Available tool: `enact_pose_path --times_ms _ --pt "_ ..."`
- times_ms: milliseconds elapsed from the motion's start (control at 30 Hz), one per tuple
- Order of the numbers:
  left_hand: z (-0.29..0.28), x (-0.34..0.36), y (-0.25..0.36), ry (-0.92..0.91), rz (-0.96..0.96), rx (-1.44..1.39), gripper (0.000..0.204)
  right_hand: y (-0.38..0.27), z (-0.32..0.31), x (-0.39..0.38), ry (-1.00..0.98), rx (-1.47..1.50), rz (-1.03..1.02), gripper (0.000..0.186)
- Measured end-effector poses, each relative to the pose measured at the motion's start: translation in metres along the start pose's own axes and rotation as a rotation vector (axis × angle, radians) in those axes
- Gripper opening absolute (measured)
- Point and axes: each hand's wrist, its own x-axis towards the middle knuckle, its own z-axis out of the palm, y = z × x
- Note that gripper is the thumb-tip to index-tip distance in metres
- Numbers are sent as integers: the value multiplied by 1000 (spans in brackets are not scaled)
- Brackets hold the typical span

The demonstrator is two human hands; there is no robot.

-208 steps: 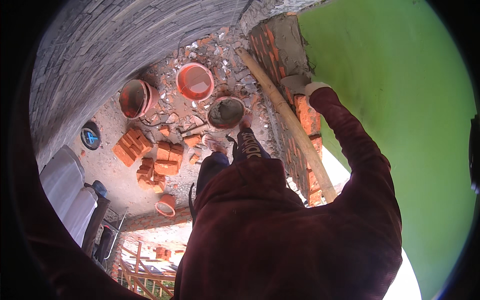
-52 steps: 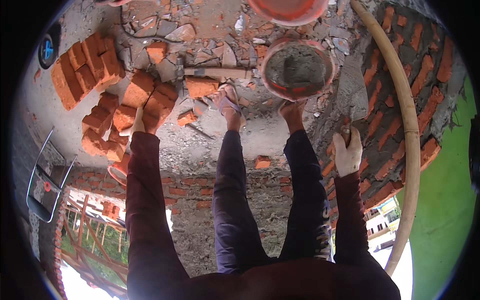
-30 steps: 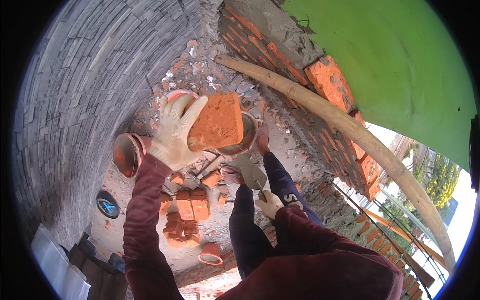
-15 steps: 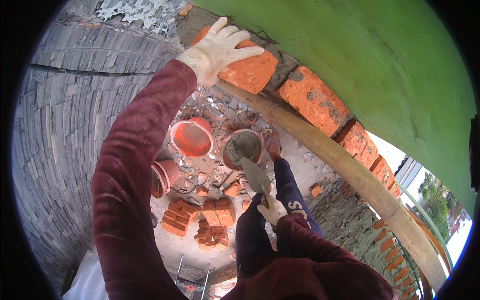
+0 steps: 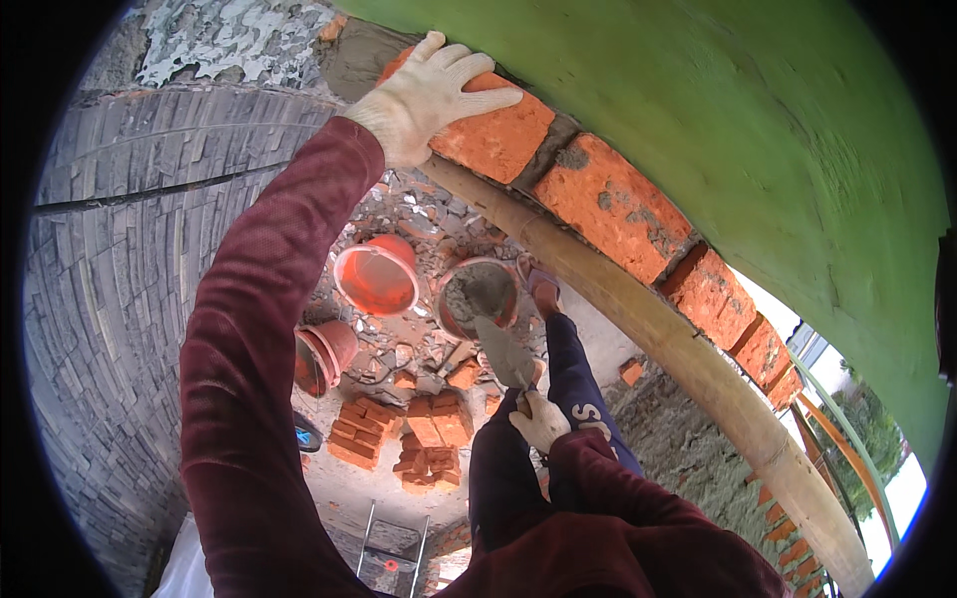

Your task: The person lays bricks on a wall using a trowel to apply mortar. They repeatedly pick up bricks, place them on the wall, and adjust their position while working on an elevated surface.

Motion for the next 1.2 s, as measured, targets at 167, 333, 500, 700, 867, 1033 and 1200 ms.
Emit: enact_pose_path --times_ms 167,333,500,700,867,1033,1200 --pt "6 1 -2 6 -2 -51 111 4 1 0 -6 1 6 39" --pt "19 -1 -1 86 -28 -77 108 6 1 3 -33 -23 29 41" --pt "38 -9 -9 193 -43 -196 99 -3 -8 -1 -38 -27 38 42" --pt "53 -11 1 248 -64 -107 90 -19 -27 -32 110 -37 -187 44" --pt "44 -28 25 412 -306 -220 86 -94 -97 -89 403 -132 -439 60" --pt "54 -33 109 685 -1124 -1296 91 -198 -163 -83 771 -391 -657 65" --pt "65 -12 151 720 -1170 -1865 109 -239 -194 -19 1037 -636 -902 63"
